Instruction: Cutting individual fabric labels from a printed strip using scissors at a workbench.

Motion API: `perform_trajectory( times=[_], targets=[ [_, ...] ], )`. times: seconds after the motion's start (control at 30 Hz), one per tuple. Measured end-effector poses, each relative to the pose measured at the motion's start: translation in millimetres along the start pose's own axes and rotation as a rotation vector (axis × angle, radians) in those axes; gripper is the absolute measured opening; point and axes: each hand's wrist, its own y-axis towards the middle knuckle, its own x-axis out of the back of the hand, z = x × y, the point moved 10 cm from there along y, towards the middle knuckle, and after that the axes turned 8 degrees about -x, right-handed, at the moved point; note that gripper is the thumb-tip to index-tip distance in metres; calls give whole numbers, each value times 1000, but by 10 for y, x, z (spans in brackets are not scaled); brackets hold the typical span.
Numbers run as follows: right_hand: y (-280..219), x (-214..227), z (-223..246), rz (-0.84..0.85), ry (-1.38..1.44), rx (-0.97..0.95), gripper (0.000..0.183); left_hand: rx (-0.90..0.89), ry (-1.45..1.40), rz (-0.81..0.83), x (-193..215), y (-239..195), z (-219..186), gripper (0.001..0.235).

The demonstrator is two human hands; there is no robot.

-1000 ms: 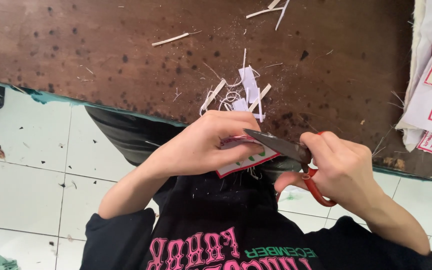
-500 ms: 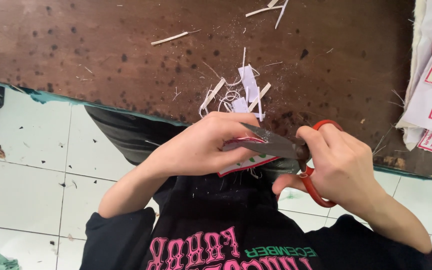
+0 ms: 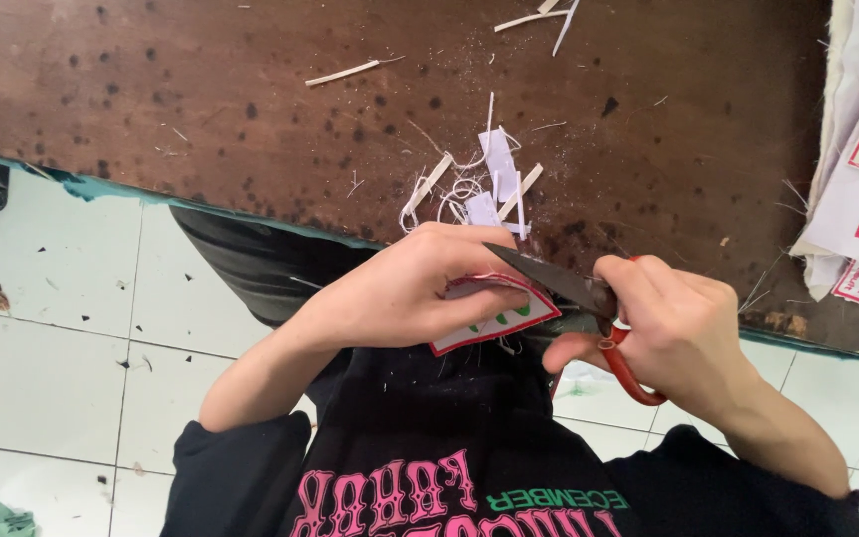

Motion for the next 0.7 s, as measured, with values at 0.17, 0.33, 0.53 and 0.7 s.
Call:
perform_trajectory(
  times=[0.17, 0.33, 0.53, 0.7],
  targets=[
    [-39, 20, -94, 53, 77, -74, 85, -21, -14, -39, 59, -8, -44, 17],
    [-90, 26, -118, 57, -23, -76, 106, -64, 7, -153, 174, -43, -80, 21],
    [-86, 44, -51, 46, -86, -58, 104, -30, 55, -155, 166, -58, -72, 20],
    [-57, 54, -11, 54, -57, -34, 93, -68, 71, -174, 173, -44, -142, 13]
  ],
)
